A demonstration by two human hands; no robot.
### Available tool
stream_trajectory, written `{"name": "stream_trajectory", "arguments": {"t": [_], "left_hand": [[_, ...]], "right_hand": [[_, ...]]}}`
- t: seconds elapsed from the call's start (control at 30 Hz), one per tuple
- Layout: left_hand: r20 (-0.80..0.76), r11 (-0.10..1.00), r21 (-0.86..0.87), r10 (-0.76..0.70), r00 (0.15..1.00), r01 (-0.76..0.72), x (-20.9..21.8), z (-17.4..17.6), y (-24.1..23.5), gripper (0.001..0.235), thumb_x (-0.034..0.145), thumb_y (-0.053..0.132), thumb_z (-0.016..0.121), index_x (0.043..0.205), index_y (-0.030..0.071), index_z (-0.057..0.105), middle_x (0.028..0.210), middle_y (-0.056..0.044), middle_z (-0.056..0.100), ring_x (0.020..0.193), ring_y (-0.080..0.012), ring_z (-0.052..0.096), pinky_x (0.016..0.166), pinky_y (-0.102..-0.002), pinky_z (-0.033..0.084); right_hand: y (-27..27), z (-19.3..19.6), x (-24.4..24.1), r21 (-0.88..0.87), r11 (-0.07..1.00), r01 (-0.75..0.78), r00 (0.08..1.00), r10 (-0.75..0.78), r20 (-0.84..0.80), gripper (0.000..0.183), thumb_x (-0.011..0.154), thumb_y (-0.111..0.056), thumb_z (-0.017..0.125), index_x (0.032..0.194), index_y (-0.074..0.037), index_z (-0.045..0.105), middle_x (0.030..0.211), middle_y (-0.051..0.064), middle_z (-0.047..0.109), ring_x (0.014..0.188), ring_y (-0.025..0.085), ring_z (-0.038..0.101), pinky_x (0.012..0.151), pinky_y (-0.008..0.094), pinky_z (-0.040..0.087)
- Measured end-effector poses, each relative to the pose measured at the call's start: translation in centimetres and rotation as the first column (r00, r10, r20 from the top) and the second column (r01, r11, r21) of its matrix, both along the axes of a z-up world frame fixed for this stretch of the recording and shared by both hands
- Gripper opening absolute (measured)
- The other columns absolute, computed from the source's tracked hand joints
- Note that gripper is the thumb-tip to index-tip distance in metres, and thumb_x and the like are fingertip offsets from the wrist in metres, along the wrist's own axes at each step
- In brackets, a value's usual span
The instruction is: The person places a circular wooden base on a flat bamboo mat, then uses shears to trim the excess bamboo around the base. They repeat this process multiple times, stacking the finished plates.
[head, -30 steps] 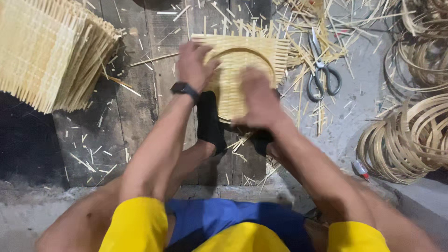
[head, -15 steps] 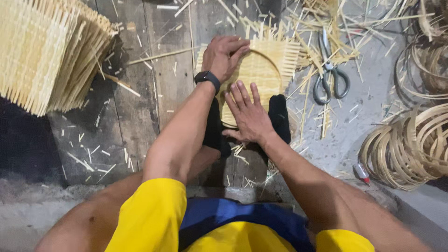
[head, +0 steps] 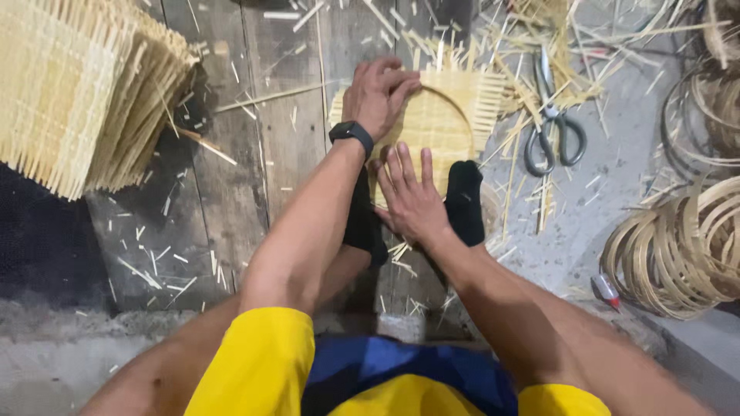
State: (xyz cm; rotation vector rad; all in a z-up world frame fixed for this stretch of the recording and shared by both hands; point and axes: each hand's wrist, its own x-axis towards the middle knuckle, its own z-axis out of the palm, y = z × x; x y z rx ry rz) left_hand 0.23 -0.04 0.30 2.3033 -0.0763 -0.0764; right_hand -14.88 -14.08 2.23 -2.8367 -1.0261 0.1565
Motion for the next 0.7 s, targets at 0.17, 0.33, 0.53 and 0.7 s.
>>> {"name": "stream_trajectory", "arguments": {"t": [0.17,0.33,0.53,0.7], "left_hand": [[-0.09,0.999,-0.004,-0.044,0.995,0.044,-0.2,-1.3,1.0,0.025,0.095,0.042,0.068,0.106,0.026,0.082,0.128,-0.001,0.063,0.116,-0.0297,0.058,0.095,-0.044,0.052],[-0.009,0.982,0.033,-0.185,0.983,0.185,1.1,0.0,1.1,0.028,0.098,0.044,0.066,0.105,0.022,0.082,0.133,-0.004,0.059,0.121,-0.0339,0.054,0.095,-0.046,0.05],[-0.262,0.978,-0.146,-0.186,0.947,0.152,1.1,-0.1,1.5,0.03,0.103,0.037,0.059,0.109,0.014,0.077,0.104,-0.01,0.074,0.098,-0.0311,0.068,0.088,-0.042,0.053],[-0.345,0.981,-0.184,-0.119,0.931,0.057,2.2,-3.1,1.0,0.037,0.093,0.043,0.069,0.092,0.007,0.078,0.071,-0.013,0.069,0.064,-0.0248,0.064,0.063,-0.039,0.049]], "right_hand": [[1.1,-0.8,-0.8,0.009,0.998,0.068,0.996,-0.068,0.06,0.091,0.084,-0.055,0.075,0.154,-0.003,0.048,0.163,0.024,0.033,0.154,0.042,0.021,0.122,0.069,0.015],[0.2,2.6,1.4,0.166,0.983,0.081,0.993,-0.067,-0.093,0.083,0.086,-0.045,0.073,0.152,-0.004,0.047,0.159,0.022,0.04,0.151,0.038,0.03,0.121,0.063,0.021],[-5.2,2.8,12.5,0.218,0.88,0.422,0.863,-0.317,-0.392,0.041,0.097,-0.027,0.069,0.132,-0.007,0.064,0.125,0.017,0.068,0.121,0.032,0.061,0.105,0.046,0.047],[-7.0,-2.6,14.2,0.464,0.593,0.658,0.716,-0.302,-0.629,0.027,0.103,-0.025,0.062,0.104,0.0,0.071,0.072,0.014,0.065,0.063,0.018,0.058,0.062,0.036,0.05]]}}
